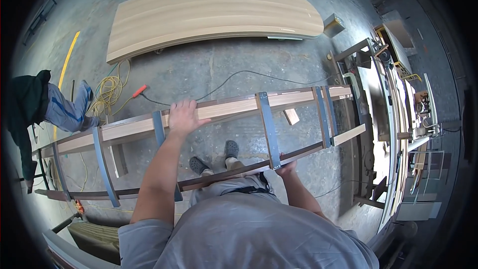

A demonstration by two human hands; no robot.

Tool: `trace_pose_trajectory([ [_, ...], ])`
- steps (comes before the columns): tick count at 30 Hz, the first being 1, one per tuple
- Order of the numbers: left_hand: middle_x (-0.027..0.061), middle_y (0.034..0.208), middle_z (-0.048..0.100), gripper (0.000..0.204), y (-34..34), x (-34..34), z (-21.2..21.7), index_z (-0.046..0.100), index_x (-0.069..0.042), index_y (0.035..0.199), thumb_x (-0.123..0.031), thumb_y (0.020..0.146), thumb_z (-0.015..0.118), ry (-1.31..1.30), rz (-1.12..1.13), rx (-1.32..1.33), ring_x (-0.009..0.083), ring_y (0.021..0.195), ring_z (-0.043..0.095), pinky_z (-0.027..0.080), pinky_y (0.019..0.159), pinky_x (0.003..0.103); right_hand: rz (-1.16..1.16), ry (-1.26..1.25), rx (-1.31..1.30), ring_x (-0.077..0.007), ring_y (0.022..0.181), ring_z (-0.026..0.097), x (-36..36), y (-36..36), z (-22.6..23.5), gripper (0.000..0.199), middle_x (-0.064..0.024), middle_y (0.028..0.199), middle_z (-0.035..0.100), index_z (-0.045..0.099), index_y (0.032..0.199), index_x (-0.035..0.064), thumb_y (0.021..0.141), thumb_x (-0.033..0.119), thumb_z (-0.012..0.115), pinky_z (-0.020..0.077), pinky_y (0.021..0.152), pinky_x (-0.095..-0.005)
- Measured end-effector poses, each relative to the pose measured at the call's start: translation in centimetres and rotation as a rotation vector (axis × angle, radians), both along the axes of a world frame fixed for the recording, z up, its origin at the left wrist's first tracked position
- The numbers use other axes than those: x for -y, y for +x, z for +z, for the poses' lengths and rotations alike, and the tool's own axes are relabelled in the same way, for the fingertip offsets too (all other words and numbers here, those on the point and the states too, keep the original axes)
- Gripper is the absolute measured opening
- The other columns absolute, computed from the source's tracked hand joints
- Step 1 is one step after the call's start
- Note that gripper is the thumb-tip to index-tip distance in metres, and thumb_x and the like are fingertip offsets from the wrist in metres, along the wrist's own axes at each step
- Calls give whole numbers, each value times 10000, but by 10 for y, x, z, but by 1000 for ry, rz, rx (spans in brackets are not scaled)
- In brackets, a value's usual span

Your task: Assembling a wooden frame by positioning components, securing them with bar clamps, and using a router for finishing.

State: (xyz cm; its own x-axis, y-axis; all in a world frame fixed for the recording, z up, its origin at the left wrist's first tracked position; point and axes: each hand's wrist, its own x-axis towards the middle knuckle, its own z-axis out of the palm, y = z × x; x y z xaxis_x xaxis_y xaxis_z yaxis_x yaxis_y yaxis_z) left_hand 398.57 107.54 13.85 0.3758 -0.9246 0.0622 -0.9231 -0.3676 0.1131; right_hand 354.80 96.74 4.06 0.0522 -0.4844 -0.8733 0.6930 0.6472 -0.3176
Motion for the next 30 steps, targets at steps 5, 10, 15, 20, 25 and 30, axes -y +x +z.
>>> trace_pose_trajectory([
  [5,71,1038,583,768,-3,4,10,570,-93,1051,-764,678,585,102,12,-30,224,1003,552,374,851,380,29,-36,29,-232,724,603,-1,-5,1,415,-74,784,549,483,942,41,935,449,408,561,753,-455],
  [10,69,1015,581,775,0,0,9,574,-87,1044,-770,678,576,96,11,-19,223,979,555,372,856,375,14,0,45,-248,677,601,-3,3,7,447,-83,739,566,498,887,45,913,482,411,560,716,-453],
  [15,69,984,583,773,-1,2,5,577,-86,1030,-770,670,583,54,-15,6,224,959,559,377,836,375,18,-91,40,-253,658,599,-8,4,8,548,-100,718,591,526,847,40,884,577,421,554,681,-429],
  [20,61,909,575,754,-2,4,1,584,-84,1003,-738,633,643,-55,-41,9,231,900,553,373,793,383,-31,-80,-25,-244,582,563,-5,8,-6,634,-96,658,567,526,792,42,840,666,426,531,560,-389],
  [25,61,912,576,761,1,2,-6,587,-87,1017,-742,633,642,-67,-32,10,230,905,553,370,800,383,-90,-75,-2,-239,507,531,-6,24,8,598,-81,552,502,491,685,75,849,644,412,504,505,-400],
  [30,68,933,582,767,8,-10,6,591,-94,1039,-752,645,622,20,11,-3,236,924,554,369,808,386,-25,-76,43,-235,567,534,-5,22,-20,628,-81,602,534,511,705,84,880,663,340,505,574,-383],
])
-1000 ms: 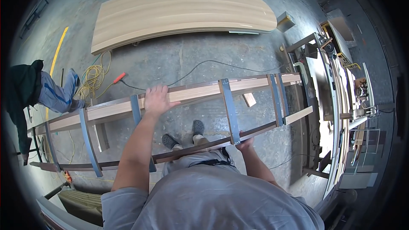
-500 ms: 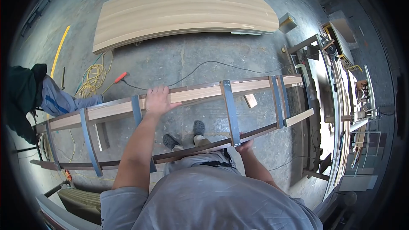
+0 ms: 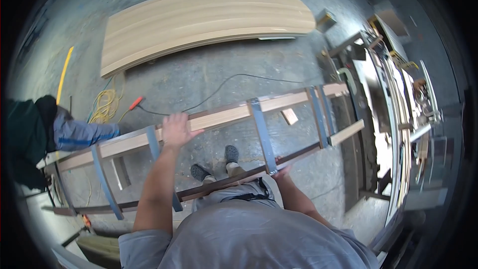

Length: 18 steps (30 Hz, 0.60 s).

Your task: Assembling a wooden frame by positioning components, securing them with bar clamps, and using a router for finishing.

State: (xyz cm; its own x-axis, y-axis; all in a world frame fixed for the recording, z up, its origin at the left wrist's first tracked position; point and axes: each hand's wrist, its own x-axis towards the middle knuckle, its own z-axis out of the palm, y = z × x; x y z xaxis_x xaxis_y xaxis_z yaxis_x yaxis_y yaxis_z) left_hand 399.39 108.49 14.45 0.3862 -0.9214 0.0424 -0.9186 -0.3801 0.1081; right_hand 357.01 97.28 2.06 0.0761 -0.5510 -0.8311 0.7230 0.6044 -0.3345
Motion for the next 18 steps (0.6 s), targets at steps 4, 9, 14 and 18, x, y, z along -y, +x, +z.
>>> trace_pose_trajectory([
  [4,119,1048,599,883,-4,3,-8,524,-103,1280,-758,691,580,-6,-1,-96,273,1010,565,394,875,442,208,-62,177,-221,675,594,3,-53,-55,362,-39,690,593,595,740,129,845,466,517,535,619,-391],
  [9,118,1105,573,782,-4,9,2,402,-333,1426,-704,757,564,-72,-138,-149,271,1074,535,358,917,422,-1,421,805,-330,811,649,51,-147,-111,376,-148,876,642,593,967,43,874,399,510,580,704,-443],
  [14,86,1091,553,757,-8,-39,-8,397,-358,1433,-698,773,550,32,-40,-97,247,1065,519,348,906,381,401,-33,60,-251,777,630,11,-68,-65,361,-66,846,615,594,911,61,885,414,522,560,706,-379],
  [18,86,1108,550,752,-5,-16,-4,384,-358,1440,-701,787,530,15,-84,-74,243,1069,518,348,898,378,299,-20,109,-218,785,623,26,-59,-41,319,-30,866,617,588,910,107,896,418,516,522,706,-389],
])
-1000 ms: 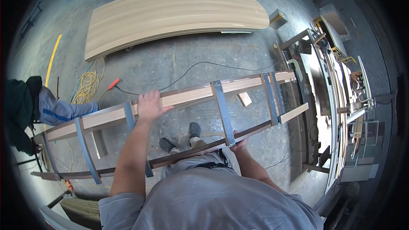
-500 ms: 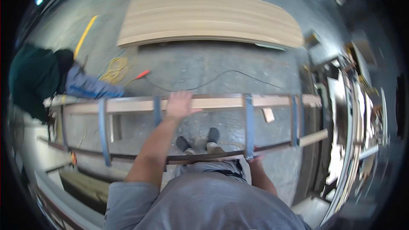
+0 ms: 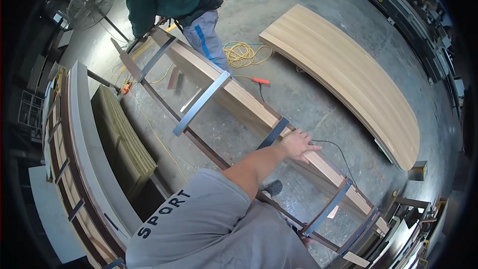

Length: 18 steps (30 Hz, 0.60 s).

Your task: Assembling a wooden frame by positioning components, securing them with bar clamps, and using a router for finishing.

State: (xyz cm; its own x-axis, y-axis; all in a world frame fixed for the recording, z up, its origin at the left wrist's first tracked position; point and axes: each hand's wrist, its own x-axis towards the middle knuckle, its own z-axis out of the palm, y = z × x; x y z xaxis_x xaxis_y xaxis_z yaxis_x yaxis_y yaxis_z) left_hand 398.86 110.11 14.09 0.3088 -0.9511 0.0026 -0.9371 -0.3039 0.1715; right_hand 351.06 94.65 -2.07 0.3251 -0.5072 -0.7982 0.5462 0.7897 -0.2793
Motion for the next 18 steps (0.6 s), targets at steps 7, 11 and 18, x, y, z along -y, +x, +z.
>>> trace_pose_trajectory([
  [7,85,1111,550,758,3,4,3,367,-354,1451,-695,793,528,19,-5,-17,242,1074,513,348,894,379,83,-54,68,-199,803,623,0,-4,9,300,-6,895,628,593,934,135,909,424,513,496,717,-392],
  [11,87,1119,551,763,3,2,3,368,-350,1451,-700,792,524,10,-3,-7,246,1079,510,347,895,381,296,-233,101,-218,817,632,-1,-5,8,331,-23,908,641,609,968,113,910,426,517,511,732,-383],
  [18,98,1146,544,766,4,23,5,365,-339,1454,-706,797,509,-33,-49,-14,251,1093,503,344,904,387,4,-186,143,-240,811,662,21,-42,-46,423,-69,923,663,616,989,56,897,454,507,556,736,-376],
])
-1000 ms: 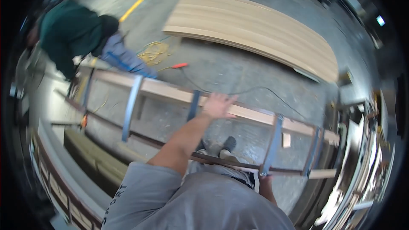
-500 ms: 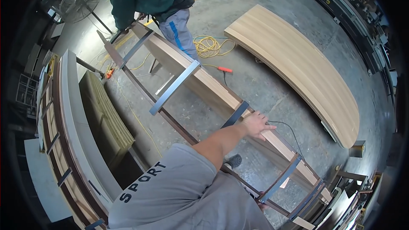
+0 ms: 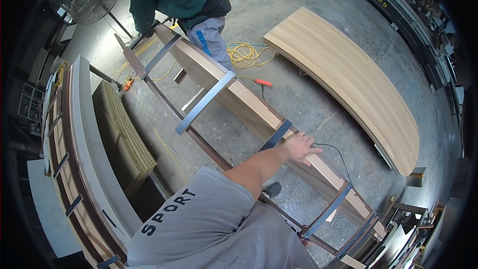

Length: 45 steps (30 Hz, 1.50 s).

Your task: Assembling a wooden frame by positioning components, securing them with bar clamps, and using a router for finishing.

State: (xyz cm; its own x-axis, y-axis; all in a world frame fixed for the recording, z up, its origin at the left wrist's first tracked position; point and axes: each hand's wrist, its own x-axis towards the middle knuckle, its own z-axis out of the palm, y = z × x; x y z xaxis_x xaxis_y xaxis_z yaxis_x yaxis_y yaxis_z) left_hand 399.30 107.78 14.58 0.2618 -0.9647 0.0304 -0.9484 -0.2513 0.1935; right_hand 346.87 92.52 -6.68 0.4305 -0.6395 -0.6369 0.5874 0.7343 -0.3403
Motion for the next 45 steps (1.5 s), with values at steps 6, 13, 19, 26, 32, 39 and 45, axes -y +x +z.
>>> trace_pose_trajectory([
  [6,93,1128,539,774,-4,-29,-7,355,-334,1459,-706,798,507,52,60,-8,247,1089,495,337,914,385,-96,169,-231,-246,811,662,-18,31,18,441,-86,955,665,620,1030,57,892,456,493,554,734,-386],
  [13,92,1122,537,779,-5,-22,-13,350,-333,1461,-706,796,508,32,45,0,246,1089,493,325,934,398,-44,75,-165,-253,788,667,-12,19,8,485,-96,955,666,612,1060,32,878,467,494,566,683,-397],
  [19,94,1127,537,780,-2,-55,-13,356,-333,1458,-707,791,513,112,110,-13,247,1101,488,320,950,405,107,123,-96,-256,779,676,-34,31,2,518,-104,963,680,602,1072,16,873,483,503,571,715,-392],
  [26,115,1197,534,782,-1,-22,-14,371,-331,1450,-715,784,513,37,51,-11,259,1138,485,322,951,402,-206,349,-298,-282,833,690,-12,31,8,577,-121,962,699,627,1095,28,860,545,523,554,819,-403],
  [32,101,1133,531,777,-6,-33,-7,356,-325,1456,-698,795,519,4,75,-2,255,1097,492,327,935,394,-46,205,-66,-298,756,663,-44,87,36,513,-104,863,662,599,997,66,824,545,540,562,687,-462],
  [39,120,1223,520,782,-5,-18,8,381,-301,1445,-696,787,533,55,33,-53,269,1143,487,338,948,403,59,378,112,-276,745,654,-56,97,30,467,-105,893,649,570,1068,60,839,466,570,557,641,-428],
  [45,106,1114,537,780,-3,-21,-4,358,-308,1458,-691,798,521,-28,36,48,256,1083,499,337,910,390,140,520,226,-258,735,646,-61,74,24,446,-106,919,638,545,1129,54,852,399,595,553,602,-400],
])
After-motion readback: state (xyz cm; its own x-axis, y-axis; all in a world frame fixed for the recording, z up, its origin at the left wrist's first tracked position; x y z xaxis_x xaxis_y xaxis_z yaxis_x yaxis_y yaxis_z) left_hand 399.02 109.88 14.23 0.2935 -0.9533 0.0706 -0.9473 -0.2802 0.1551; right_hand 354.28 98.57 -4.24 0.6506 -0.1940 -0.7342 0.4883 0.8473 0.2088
